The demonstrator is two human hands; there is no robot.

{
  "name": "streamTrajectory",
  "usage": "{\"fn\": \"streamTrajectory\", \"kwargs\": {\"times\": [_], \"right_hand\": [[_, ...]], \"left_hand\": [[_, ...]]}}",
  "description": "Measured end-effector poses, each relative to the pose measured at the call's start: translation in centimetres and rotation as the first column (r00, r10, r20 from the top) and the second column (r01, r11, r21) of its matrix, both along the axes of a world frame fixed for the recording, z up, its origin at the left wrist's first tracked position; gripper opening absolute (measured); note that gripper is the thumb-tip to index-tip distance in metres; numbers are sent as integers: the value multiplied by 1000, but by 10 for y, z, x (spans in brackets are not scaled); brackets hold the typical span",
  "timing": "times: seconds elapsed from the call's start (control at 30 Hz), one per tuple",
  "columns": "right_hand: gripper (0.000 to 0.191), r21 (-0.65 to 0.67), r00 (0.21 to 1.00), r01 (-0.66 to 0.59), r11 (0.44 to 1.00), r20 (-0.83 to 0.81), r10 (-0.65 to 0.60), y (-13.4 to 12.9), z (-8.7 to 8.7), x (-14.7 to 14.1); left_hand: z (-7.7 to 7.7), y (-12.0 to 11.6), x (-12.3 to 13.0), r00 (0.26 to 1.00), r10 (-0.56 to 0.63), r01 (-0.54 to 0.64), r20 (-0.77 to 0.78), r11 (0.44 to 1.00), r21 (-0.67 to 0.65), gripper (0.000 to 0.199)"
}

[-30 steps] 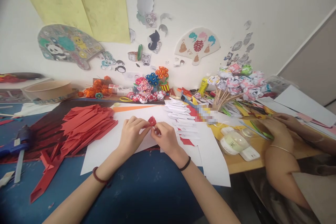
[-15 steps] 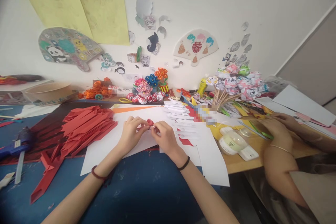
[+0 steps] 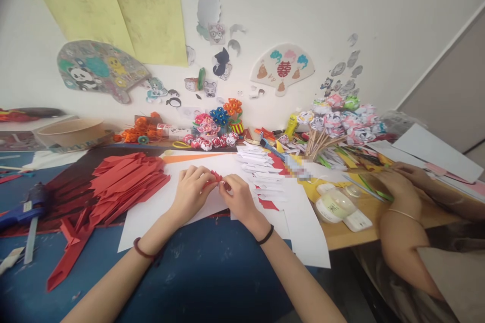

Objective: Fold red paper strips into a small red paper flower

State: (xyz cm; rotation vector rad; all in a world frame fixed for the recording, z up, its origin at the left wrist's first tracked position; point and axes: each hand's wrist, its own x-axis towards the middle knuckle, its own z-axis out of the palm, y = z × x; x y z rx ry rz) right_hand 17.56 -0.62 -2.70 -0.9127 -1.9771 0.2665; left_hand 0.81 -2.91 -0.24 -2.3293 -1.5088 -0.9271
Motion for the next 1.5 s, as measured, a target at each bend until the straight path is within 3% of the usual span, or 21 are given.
{"fn": "streamTrajectory", "kwargs": {"times": [0.13,0.33,0.5,0.77,0.97,1.3,1.5], "right_hand": [[16,-7,1000,-27,1000,4,27,3,-3,-1],[17,-5,998,-59,998,3,59,3,-4,0],[18,29,999,-49,998,9,48,1,-2,2],[21,114,994,-62,991,99,51,0,-4,1],[20,109,993,-60,992,106,48,-2,-5,2],[22,108,991,-105,989,89,96,-3,-1,0],[19,74,995,-93,993,39,90,-2,-1,1]], "left_hand": [[2,-2,1,1000,22,-22,3,1000,-13,19],[-7,2,5,1000,26,-26,-14,999,-41,20],[-7,3,6,994,26,-16,106,995,-94,19],[4,2,7,987,81,-64,142,990,-123,17],[7,8,-4,950,53,-5,308,988,-157,19],[-1,19,-12,923,78,-28,376,990,-138,16],[4,19,-8,913,36,25,406,990,-142,16]]}}
